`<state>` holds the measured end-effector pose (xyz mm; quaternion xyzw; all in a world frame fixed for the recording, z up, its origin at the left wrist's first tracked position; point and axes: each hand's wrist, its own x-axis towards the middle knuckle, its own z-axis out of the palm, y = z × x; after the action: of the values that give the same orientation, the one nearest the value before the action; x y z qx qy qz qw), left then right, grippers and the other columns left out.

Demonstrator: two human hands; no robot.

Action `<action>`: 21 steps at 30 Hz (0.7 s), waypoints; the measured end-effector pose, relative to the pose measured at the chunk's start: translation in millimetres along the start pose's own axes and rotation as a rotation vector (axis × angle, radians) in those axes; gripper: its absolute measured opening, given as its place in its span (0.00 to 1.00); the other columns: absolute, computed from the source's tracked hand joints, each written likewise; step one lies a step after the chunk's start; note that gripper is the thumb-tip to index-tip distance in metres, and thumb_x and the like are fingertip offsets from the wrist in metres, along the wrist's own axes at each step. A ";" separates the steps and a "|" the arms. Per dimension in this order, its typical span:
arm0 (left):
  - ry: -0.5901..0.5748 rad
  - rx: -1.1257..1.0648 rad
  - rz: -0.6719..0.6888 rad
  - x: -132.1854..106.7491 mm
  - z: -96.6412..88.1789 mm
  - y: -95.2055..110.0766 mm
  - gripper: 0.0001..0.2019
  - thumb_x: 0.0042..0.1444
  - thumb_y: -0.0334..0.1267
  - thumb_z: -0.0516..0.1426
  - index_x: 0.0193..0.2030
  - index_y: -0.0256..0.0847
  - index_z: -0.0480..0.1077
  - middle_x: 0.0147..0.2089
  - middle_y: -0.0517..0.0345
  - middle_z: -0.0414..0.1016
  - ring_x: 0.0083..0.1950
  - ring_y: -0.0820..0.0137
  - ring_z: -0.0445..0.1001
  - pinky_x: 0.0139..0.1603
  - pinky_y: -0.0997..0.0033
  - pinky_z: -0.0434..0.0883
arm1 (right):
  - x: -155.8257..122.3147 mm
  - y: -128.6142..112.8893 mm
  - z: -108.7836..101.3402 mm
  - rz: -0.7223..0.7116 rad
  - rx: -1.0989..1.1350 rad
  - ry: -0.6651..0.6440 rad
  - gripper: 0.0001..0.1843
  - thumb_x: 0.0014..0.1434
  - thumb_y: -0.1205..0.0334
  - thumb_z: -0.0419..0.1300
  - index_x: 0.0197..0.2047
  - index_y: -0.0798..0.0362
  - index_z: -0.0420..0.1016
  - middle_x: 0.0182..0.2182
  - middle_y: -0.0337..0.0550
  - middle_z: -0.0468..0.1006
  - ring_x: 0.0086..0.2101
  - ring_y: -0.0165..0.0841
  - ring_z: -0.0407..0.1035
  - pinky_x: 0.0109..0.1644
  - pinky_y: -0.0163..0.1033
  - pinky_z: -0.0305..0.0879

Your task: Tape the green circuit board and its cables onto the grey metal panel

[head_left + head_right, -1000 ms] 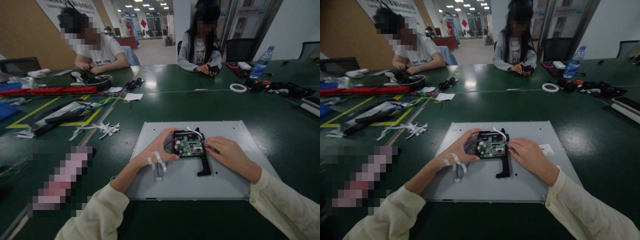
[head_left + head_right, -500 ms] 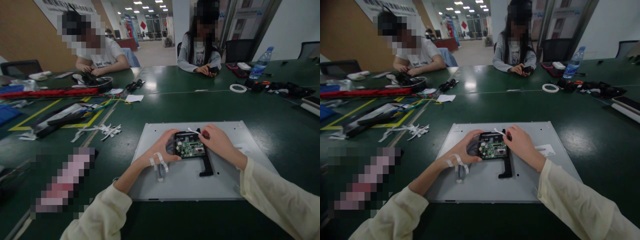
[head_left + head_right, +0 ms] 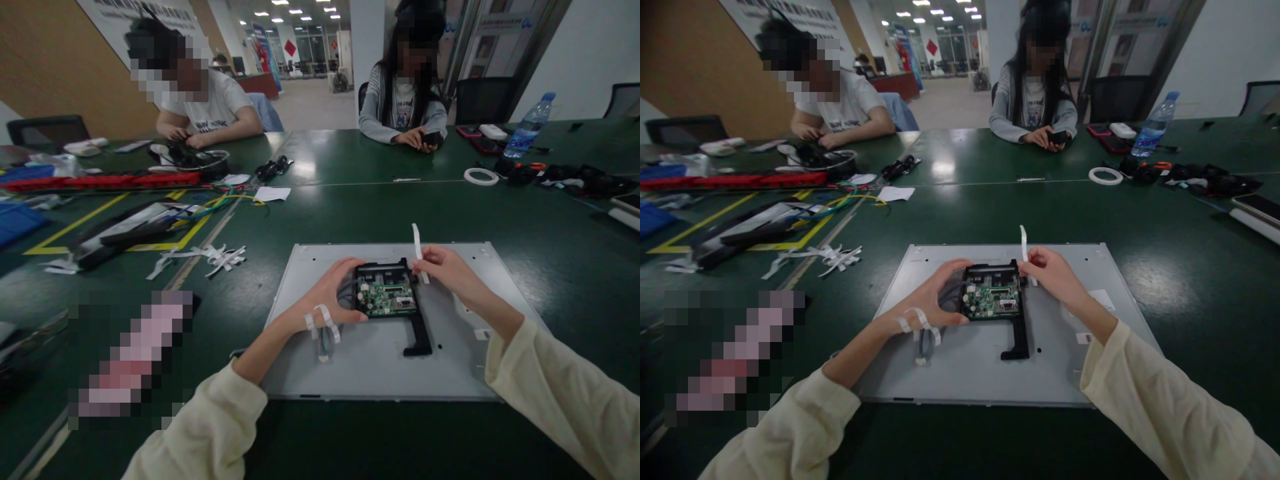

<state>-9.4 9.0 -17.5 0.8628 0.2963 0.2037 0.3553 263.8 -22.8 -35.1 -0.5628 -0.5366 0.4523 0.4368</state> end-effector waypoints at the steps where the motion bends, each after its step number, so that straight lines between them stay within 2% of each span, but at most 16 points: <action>1: 0.002 0.004 -0.002 0.0 0.4 -0.1 0.44 0.40 0.44 0.67 0.63 0.41 0.53 0.64 0.42 0.54 0.66 0.52 0.54 0.66 0.47 0.52 | -1.1 -1.0 -1.4 0.014 0.046 -0.014 0.16 0.51 0.49 0.62 0.33 0.54 0.68 0.27 0.39 0.74 0.27 0.28 0.65 0.31 0.34 0.57; 4: 0.012 0.011 -0.004 0.7 2.5 -1.0 0.43 0.39 0.45 0.67 0.63 0.42 0.54 0.64 0.43 0.54 0.66 0.51 0.54 0.66 0.47 0.52 | -3.0 -2.0 -8.1 0.037 0.086 0.014 0.18 0.51 0.47 0.62 0.33 0.54 0.70 0.24 0.38 0.73 0.23 0.25 0.61 0.27 0.32 0.52; 9: 0.029 0.004 0.003 3.5 6.8 -5.3 0.44 0.38 0.45 0.67 0.63 0.43 0.55 0.65 0.42 0.53 0.66 0.49 0.54 0.65 0.44 0.52 | 0.4 3.6 -21.5 0.014 0.168 0.139 0.19 0.48 0.46 0.65 0.27 0.54 0.71 0.23 0.37 0.71 0.22 0.24 0.60 0.26 0.31 0.54; 15: 0.027 -0.012 0.021 7.3 11.0 -4.2 0.44 0.39 0.44 0.67 0.63 0.42 0.55 0.66 0.42 0.53 0.66 0.51 0.54 0.66 0.45 0.52 | 2.2 9.6 -26.5 0.133 0.407 0.217 0.19 0.45 0.47 0.67 0.29 0.54 0.71 0.25 0.37 0.70 0.23 0.22 0.58 0.22 0.28 0.50; 21: 0.031 -0.066 0.024 14.0 20.5 6.1 0.43 0.39 0.44 0.67 0.62 0.42 0.56 0.65 0.44 0.55 0.66 0.52 0.55 0.67 0.46 0.51 | -0.6 5.7 -24.6 0.129 0.352 0.207 0.18 0.44 0.48 0.66 0.31 0.54 0.73 0.25 0.38 0.71 0.24 0.24 0.60 0.22 0.29 0.50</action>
<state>14.8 4.6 -24.7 0.8510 0.2843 0.2308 0.3763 289.0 -23.8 -35.5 -0.5543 -0.3643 0.5060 0.5514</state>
